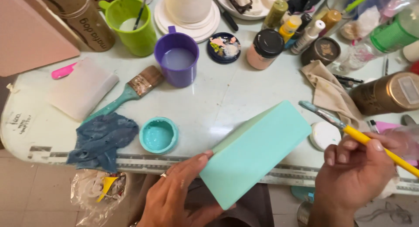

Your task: Painting a small wooden box with teal paint using a paintbrush

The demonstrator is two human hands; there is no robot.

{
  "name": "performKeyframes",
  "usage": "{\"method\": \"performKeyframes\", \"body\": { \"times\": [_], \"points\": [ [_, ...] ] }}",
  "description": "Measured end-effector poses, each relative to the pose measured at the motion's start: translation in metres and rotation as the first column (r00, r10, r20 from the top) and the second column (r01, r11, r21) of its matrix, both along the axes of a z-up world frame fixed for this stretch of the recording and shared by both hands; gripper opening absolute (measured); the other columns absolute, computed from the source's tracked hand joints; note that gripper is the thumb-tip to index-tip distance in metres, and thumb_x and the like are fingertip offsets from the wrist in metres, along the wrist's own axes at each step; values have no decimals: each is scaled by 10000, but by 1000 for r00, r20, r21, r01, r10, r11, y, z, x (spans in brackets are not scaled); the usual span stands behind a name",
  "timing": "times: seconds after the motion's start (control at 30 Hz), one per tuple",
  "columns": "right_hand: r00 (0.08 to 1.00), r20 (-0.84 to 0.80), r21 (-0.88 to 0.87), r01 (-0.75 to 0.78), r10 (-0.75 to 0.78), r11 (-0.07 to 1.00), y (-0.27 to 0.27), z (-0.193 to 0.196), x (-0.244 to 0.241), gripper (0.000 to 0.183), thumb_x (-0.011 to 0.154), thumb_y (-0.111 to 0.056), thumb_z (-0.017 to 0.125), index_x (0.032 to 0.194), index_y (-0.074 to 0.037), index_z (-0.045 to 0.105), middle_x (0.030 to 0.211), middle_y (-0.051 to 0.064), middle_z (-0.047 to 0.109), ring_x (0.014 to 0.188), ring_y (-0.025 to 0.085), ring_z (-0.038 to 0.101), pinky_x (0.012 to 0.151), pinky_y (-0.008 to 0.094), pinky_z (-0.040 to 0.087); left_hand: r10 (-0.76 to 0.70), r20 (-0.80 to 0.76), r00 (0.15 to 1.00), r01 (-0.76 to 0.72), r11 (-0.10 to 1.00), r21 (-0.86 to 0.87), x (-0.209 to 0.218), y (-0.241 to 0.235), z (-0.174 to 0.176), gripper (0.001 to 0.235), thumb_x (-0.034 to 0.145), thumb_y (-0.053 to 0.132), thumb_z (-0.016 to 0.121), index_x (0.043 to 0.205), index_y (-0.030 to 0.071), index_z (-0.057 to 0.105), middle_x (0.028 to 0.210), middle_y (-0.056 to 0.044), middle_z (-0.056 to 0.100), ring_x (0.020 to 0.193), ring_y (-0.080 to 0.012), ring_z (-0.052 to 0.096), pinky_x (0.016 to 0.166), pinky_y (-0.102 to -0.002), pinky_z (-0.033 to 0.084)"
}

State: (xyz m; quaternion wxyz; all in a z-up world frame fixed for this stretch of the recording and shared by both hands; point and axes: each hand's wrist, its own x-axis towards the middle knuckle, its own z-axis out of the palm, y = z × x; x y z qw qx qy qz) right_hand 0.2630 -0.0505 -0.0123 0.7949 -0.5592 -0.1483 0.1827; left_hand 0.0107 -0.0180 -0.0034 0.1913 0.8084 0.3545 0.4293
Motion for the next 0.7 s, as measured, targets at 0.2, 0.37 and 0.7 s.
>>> {"method": "performKeyframes", "body": {
  "times": [0.2, 0.37, 0.7],
  "points": [
    [975, 152, -122, -144, 162, 982, 31, 2, 2, 182, 832, -208, 500, 996, -128, 484, 846, 65, 538, 686, 93, 519, 503, 147, 353, -68, 58, 996, 66, 997, 39, -2, 5, 1, 526, 854, 392, 572, 1159, -22, 458, 1149, -157, 607, 1013, -254, 677, 839, -308, 573],
    [935, 75, -346, -301, 346, 889, 85, -5, 5, 324, 730, -242, 529, 1001, -68, 566, 928, 136, 669, 771, 127, 645, 633, 144, 455, -131, 51, 990, 128, 990, 56, -5, 7, -2, 536, 856, 361, 617, 1179, -29, 438, 1181, -159, 584, 1029, -263, 669, 875, -320, 556],
    [879, -17, -388, -445, 476, 808, 130, -23, -10, 184, 833, -281, 549, 923, -121, 549, 973, 112, 691, 531, 62, 486, 447, 178, 467, -95, 63, 994, 91, 994, 60, -3, 8, 0, 518, 856, 382, 585, 1148, -31, 471, 1139, -172, 612, 972, -254, 687, 829, -315, 568]
  ]
}}
